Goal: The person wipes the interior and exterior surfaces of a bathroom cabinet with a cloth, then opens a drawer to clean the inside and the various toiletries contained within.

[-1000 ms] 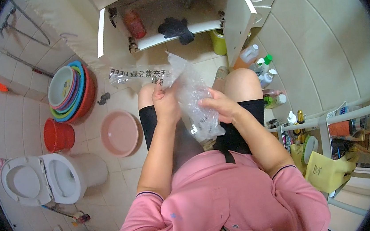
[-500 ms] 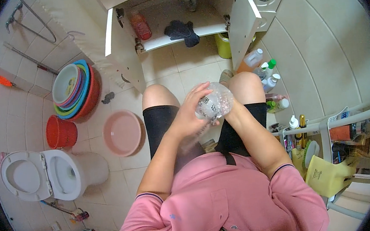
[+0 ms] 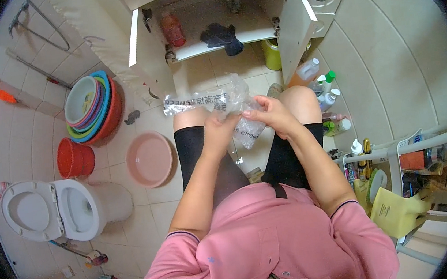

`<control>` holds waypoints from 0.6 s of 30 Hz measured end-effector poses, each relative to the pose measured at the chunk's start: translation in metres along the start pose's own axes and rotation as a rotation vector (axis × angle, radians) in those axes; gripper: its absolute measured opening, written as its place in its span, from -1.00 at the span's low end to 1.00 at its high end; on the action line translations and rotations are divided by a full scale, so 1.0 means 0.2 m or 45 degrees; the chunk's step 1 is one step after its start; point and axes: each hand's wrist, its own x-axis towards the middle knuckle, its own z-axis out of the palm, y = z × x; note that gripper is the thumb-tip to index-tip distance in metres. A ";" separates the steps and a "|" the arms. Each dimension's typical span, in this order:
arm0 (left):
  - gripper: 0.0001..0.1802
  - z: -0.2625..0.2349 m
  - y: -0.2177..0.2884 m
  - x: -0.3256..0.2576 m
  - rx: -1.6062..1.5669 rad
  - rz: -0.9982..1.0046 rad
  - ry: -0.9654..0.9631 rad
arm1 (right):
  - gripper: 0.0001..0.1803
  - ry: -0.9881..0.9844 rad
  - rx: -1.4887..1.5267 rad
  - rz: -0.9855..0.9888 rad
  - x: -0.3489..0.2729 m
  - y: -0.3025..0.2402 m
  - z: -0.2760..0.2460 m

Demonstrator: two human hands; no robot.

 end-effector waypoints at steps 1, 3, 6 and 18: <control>-0.70 -0.02 -0.03 0.01 -0.001 0.001 0.000 | -0.49 0.000 -0.001 0.000 0.01 0.01 -0.02; -0.59 -0.07 -0.09 0.05 0.340 -0.024 -0.057 | -0.68 0.040 -0.316 -0.085 0.03 0.03 -0.04; -0.48 -0.10 -0.06 0.05 0.247 0.146 -0.225 | -0.77 0.033 -0.179 -0.038 0.02 0.06 -0.04; -0.19 -0.04 0.13 -0.02 0.710 0.467 -0.587 | -0.81 0.151 0.112 0.099 0.07 0.09 -0.02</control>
